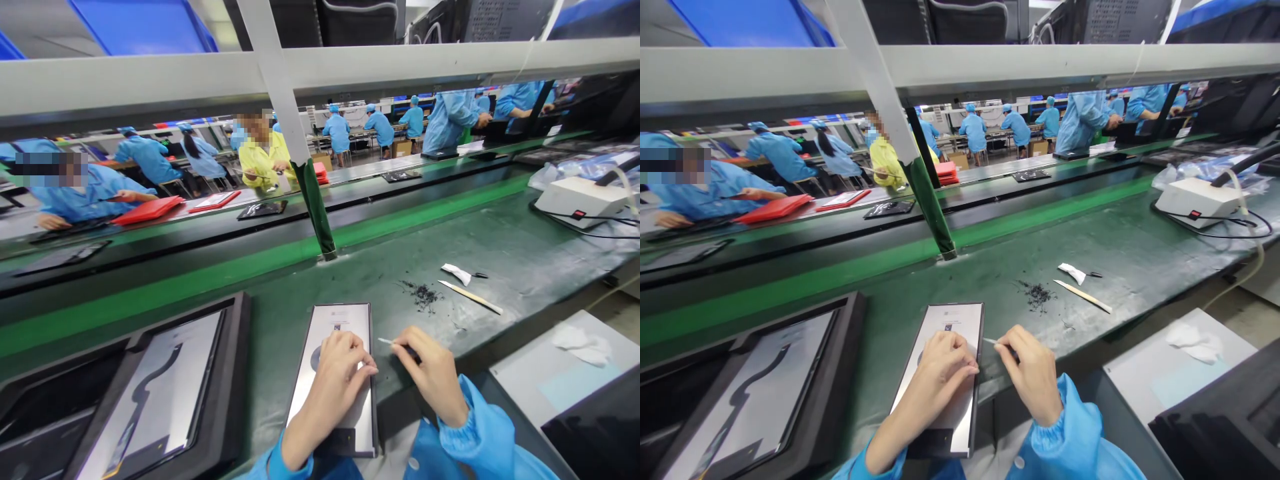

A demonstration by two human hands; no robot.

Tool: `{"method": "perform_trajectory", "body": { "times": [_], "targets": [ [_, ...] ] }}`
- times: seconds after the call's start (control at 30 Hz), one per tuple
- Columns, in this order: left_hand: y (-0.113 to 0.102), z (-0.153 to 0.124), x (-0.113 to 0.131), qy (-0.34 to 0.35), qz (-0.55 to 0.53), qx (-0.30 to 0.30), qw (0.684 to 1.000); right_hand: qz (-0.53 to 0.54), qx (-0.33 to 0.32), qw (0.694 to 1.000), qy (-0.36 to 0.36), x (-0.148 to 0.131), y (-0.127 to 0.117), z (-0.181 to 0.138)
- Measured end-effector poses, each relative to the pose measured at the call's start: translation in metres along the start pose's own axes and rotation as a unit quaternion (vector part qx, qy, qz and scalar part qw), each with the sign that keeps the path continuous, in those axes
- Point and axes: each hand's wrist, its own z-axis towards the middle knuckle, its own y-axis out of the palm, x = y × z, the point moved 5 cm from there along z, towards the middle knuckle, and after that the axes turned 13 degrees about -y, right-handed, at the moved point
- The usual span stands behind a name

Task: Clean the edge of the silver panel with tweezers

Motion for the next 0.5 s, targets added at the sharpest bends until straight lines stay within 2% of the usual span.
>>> {"method": "perform_trajectory", "body": {
  "times": [0.1, 0.17, 0.3, 0.4, 0.5],
  "targets": [
    [-0.003, 0.004, 0.003, 0.024, 0.020, 0.022, 0.999, -0.028, -0.067, 0.996, -0.046, -0.008, 0.012, -0.014],
    [-0.001, 0.010, 0.001, 0.021, 0.026, 0.030, 0.999, -0.024, -0.088, 0.994, -0.064, -0.014, 0.016, -0.022],
    [0.009, 0.010, -0.007, -0.003, 0.038, 0.041, 0.998, 0.010, -0.067, 0.997, -0.037, -0.016, 0.016, -0.027],
    [0.017, -0.007, -0.009, -0.013, 0.048, 0.048, 0.998, 0.007, -0.038, 0.999, 0.003, -0.012, 0.018, -0.027],
    [0.022, -0.020, -0.002, 0.005, 0.076, 0.062, 0.995, -0.029, -0.020, 0.999, 0.008, -0.012, 0.021, -0.028]
  ]
}}
